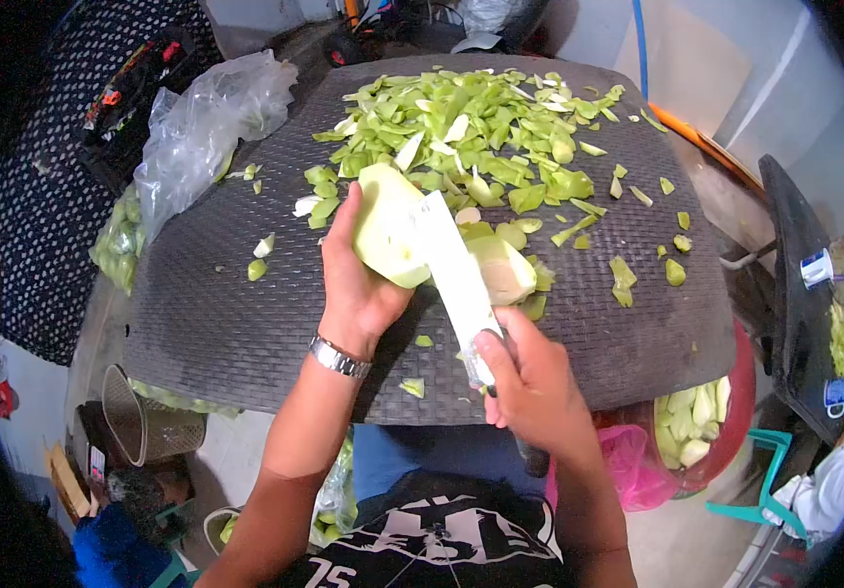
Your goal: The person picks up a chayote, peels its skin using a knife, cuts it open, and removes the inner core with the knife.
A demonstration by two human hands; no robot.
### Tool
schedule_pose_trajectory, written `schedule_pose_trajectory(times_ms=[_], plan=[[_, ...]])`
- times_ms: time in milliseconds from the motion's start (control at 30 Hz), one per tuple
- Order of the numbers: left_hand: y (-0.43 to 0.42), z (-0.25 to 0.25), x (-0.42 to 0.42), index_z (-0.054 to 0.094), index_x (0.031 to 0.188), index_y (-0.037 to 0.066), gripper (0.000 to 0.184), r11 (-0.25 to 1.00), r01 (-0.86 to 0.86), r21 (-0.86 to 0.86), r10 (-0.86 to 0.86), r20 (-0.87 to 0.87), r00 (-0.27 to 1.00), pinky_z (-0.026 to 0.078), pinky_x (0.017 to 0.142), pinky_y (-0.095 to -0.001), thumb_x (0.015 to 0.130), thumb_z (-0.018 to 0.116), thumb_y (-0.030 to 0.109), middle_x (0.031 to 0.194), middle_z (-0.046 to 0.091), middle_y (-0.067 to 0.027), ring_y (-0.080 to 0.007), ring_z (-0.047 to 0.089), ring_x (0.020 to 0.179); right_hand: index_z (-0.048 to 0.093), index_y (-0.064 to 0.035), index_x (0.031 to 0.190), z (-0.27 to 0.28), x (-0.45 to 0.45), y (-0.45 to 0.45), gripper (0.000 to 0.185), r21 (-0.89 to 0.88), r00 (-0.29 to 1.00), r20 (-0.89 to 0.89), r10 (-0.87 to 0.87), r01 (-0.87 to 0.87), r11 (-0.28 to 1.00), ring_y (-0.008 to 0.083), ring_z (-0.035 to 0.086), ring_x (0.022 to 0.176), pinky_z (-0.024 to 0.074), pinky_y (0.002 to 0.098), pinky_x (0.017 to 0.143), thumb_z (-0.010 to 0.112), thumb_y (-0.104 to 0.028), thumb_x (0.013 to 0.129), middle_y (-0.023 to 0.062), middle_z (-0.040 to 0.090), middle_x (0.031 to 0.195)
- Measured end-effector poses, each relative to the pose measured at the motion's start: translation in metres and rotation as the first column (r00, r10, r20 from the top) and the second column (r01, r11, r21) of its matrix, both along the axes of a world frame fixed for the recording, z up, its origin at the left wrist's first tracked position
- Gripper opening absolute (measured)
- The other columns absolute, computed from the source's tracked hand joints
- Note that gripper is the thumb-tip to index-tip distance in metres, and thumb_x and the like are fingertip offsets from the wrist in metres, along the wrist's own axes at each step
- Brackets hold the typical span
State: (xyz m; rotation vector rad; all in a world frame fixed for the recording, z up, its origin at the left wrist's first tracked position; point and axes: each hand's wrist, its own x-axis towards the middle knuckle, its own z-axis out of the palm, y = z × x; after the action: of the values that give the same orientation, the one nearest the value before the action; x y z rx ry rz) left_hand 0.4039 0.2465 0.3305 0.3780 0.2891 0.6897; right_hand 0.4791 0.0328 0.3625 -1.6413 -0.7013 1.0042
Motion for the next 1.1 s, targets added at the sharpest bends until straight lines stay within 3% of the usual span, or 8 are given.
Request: schedule_pose_trajectory(times_ms=[133, 233, 333, 467, 567, 767, 967, 1100], plan=[[-0.003, -0.005, -0.001, 0.057, 0.141, 0.003, 0.057, 0.995, 0.089, 0.036, -0.091, 0.071, 0.993, 0.051, 0.110, -0.0515, 0.108, 0.049, 0.050, 0.133, 0.068, -0.0174, -0.0348, 0.068, 0.121, 0.058, 0.0012, 0.124, -0.008, -0.012, 0.000, 0.023, -0.033, 0.985, 0.169, -0.045, 0.051, 0.998, 0.0153, 0.066, 0.053, 0.0502, 0.0314, 0.047, 0.054, -0.016, 0.109, 0.0130, 0.070, 0.075], [-0.002, -0.008, -0.001, 0.055, 0.143, 0.003, 0.058, 0.990, 0.118, 0.078, -0.124, 0.084, 0.989, 0.050, 0.112, -0.0547, 0.108, 0.048, 0.050, 0.136, 0.066, -0.0187, -0.0366, 0.067, 0.124, 0.058, 0.0002, 0.112, -0.016, -0.015, 0.003, 0.022, 0.018, 0.966, 0.249, -0.064, 0.062, 0.998, 0.0121, 0.058, 0.045, 0.0462, 0.0291, 0.044, 0.051, -0.020, 0.111, 0.0118, 0.068, 0.071], [-0.003, -0.006, -0.001, 0.053, 0.144, 0.004, 0.059, 0.988, 0.107, 0.112, -0.116, 0.080, 0.990, 0.049, 0.113, -0.0565, 0.109, 0.048, 0.051, 0.136, 0.066, -0.0204, -0.0378, 0.066, 0.125, 0.056, 0.0000, 0.117, -0.010, -0.013, 0.003, 0.019, -0.055, 0.967, 0.253, -0.005, 0.019, 0.998, 0.0188, 0.069, 0.054, 0.0530, 0.0341, 0.049, 0.054, -0.017, 0.110, 0.0129, 0.068, 0.070], [-0.007, -0.002, -0.002, 0.052, 0.144, 0.006, 0.056, 0.987, 0.051, 0.149, -0.060, 0.055, 0.997, 0.052, 0.110, -0.0556, 0.110, 0.046, 0.050, 0.134, 0.066, -0.0217, -0.0378, 0.068, 0.123, 0.054, -0.0007, 0.115, -0.018, -0.017, 0.005, 0.017, -0.062, 0.974, 0.227, 0.024, -0.010, 0.998, 0.0181, 0.067, 0.050, 0.0521, 0.0341, 0.047, 0.053, -0.017, 0.110, 0.0125, 0.066, 0.067], [-0.012, 0.003, -0.003, 0.060, 0.133, 0.004, 0.050, 0.987, 0.049, 0.150, -0.049, -0.002, 0.999, 0.060, 0.095, -0.0408, 0.110, 0.051, 0.047, 0.120, 0.073, -0.0138, -0.0230, 0.074, 0.106, 0.052, -0.0010, 0.117, -0.023, -0.016, 0.009, 0.018, -0.061, 0.977, 0.210, 0.042, -0.030, 0.998, 0.0173, 0.064, 0.047, 0.0507, 0.0337, 0.045, 0.051, -0.018, 0.111, 0.0120, 0.064, 0.065], [-0.011, -0.004, -0.001, 0.058, 0.136, 0.003, 0.051, 0.990, 0.076, 0.122, -0.067, -0.074, 0.995, 0.060, 0.097, -0.0469, 0.110, 0.048, 0.045, 0.122, 0.073, -0.0173, -0.0302, 0.074, 0.107, 0.052, -0.0013, 0.120, -0.019, -0.019, 0.009, 0.021, -0.040, 0.985, 0.166, 0.053, -0.047, 0.998, 0.0162, 0.059, 0.043, 0.0479, 0.0324, 0.044, 0.049, -0.021, 0.112, 0.0107, 0.063, 0.063], [-0.015, -0.006, 0.000, 0.060, 0.134, 0.006, 0.043, 0.984, 0.090, 0.155, -0.079, -0.074, 0.994, 0.061, 0.089, -0.0373, 0.109, 0.055, 0.040, 0.116, 0.072, -0.0088, -0.0192, 0.074, 0.101, 0.051, -0.0012, 0.122, -0.017, -0.027, 0.004, 0.022, -0.078, 0.985, 0.166, 0.041, -0.029, 0.997, 0.0161, 0.059, 0.044, 0.0483, 0.0330, 0.044, 0.047, -0.021, 0.113, 0.0107, 0.063, 0.063], [-0.015, -0.003, 0.000, 0.057, 0.136, 0.003, 0.045, 0.980, 0.077, 0.185, -0.062, -0.085, 0.994, 0.061, 0.092, -0.0393, 0.109, 0.053, 0.040, 0.119, 0.071, -0.0123, -0.0221, 0.073, 0.104, 0.051, -0.0009, 0.122, -0.017, -0.037, 0.003, 0.023, -0.102, 0.986, 0.168, 0.009, 0.008, 0.995, 0.0163, 0.061, 0.045, 0.0486, 0.0332, 0.044, 0.047, -0.022, 0.113, 0.0110, 0.064, 0.064]])
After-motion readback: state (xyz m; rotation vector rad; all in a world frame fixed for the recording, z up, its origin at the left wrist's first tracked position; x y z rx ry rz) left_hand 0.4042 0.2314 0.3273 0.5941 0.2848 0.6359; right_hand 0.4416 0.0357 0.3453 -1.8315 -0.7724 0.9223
